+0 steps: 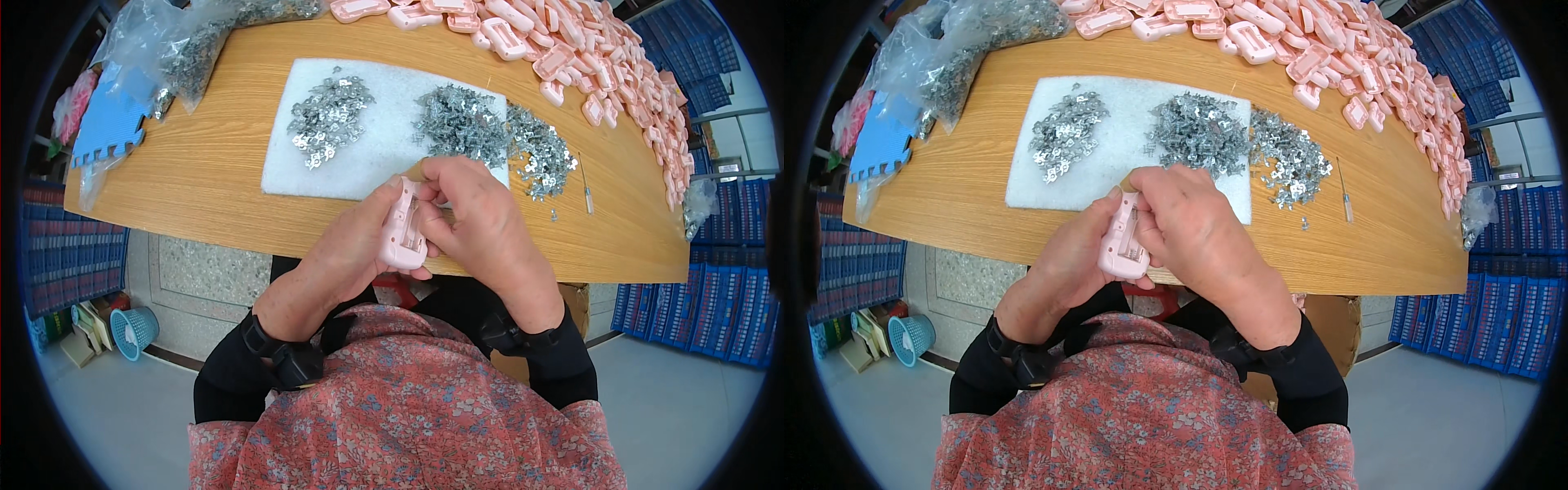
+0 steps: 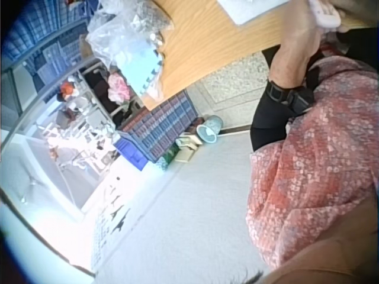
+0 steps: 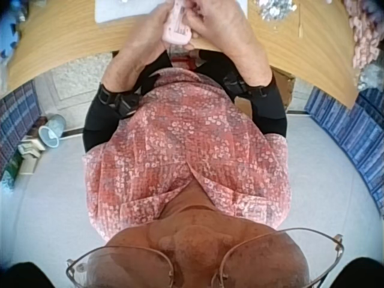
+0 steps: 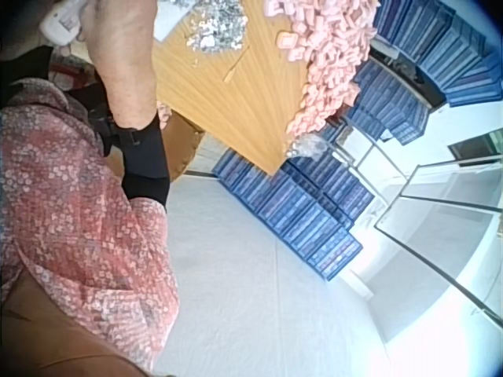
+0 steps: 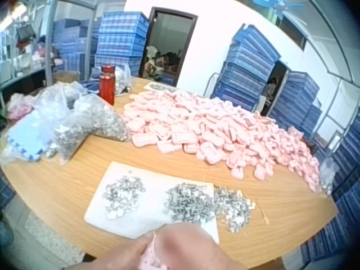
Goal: The person sits at a table and assembles small pink plastic cases by inserting metal components into them. They pick up a pink case, insert a metal piece, and then place the finished unit on the table. The process is repeated continuously with a pile of pink cases and metal parts available on the table.
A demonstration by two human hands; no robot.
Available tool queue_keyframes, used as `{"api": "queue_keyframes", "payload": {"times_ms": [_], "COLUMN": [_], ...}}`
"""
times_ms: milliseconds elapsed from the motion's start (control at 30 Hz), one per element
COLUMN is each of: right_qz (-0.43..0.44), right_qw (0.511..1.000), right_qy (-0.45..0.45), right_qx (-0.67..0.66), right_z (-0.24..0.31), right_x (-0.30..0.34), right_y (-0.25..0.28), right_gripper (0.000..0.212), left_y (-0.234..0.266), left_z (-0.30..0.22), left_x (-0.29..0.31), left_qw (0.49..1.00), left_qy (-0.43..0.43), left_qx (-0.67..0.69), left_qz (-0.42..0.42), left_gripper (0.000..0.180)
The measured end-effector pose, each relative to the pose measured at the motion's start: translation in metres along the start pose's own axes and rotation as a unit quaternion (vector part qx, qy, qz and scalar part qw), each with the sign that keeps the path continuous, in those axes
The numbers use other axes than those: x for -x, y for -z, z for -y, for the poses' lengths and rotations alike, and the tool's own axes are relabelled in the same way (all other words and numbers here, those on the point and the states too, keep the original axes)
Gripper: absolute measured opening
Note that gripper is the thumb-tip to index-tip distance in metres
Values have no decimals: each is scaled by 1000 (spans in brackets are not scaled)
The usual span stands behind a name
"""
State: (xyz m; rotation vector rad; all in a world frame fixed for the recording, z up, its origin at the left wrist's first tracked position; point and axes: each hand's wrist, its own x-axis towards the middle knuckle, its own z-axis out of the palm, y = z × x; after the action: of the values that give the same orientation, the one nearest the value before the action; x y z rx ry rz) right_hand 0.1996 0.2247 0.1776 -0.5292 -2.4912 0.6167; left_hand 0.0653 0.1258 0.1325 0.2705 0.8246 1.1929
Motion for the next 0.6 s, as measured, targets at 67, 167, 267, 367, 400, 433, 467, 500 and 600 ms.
{"api": "queue_keyframes", "payload": {"times_ms": [67, 167, 267, 367, 400, 433, 467, 500, 600], "right_qz": [10, -2, 2, -2, -4, -6, -9, -11, -10], "right_qw": [999, 993, 995, 997, 997, 997, 997, 999, 999], "right_qy": [34, 76, 63, 54, 52, 50, 47, 25, -30], "right_qx": [38, 85, 76, 64, 60, 56, 53, 31, -16], "right_z": [3, 6, 4, 0, -2, -4, -5, -5, -2], "right_x": [-1, -2, -2, -1, -1, -1, 0, 0, 1], "right_y": [1, -2, -6, -6, -6, -5, -4, -4, -1], "right_gripper": [28, 28, 28, 27, 28, 28, 28, 26, 22], "left_y": [-5, -10, -7, -11, -11, -10, -8, -7, -2], "left_z": [-2, -5, 1, -3, -3, -2, -1, 0, 2], "left_x": [2, 3, 1, 4, 4, 4, 4, 3, 1], "left_qw": [1000, 999, 998, 1000, 1000, 1000, 1000, 1000, 1000], "left_qy": [-3, 2, -20, -3, -5, -6, -8, -6, -4], "left_qx": [2, -13, -48, -13, -12, -12, -11, -11, -8], "left_qz": [-11, -32, -35, -26, -24, -22, -20, -13, 3], "left_gripper": [47, 47, 47, 48, 49, 50, 50, 50, 49]}}
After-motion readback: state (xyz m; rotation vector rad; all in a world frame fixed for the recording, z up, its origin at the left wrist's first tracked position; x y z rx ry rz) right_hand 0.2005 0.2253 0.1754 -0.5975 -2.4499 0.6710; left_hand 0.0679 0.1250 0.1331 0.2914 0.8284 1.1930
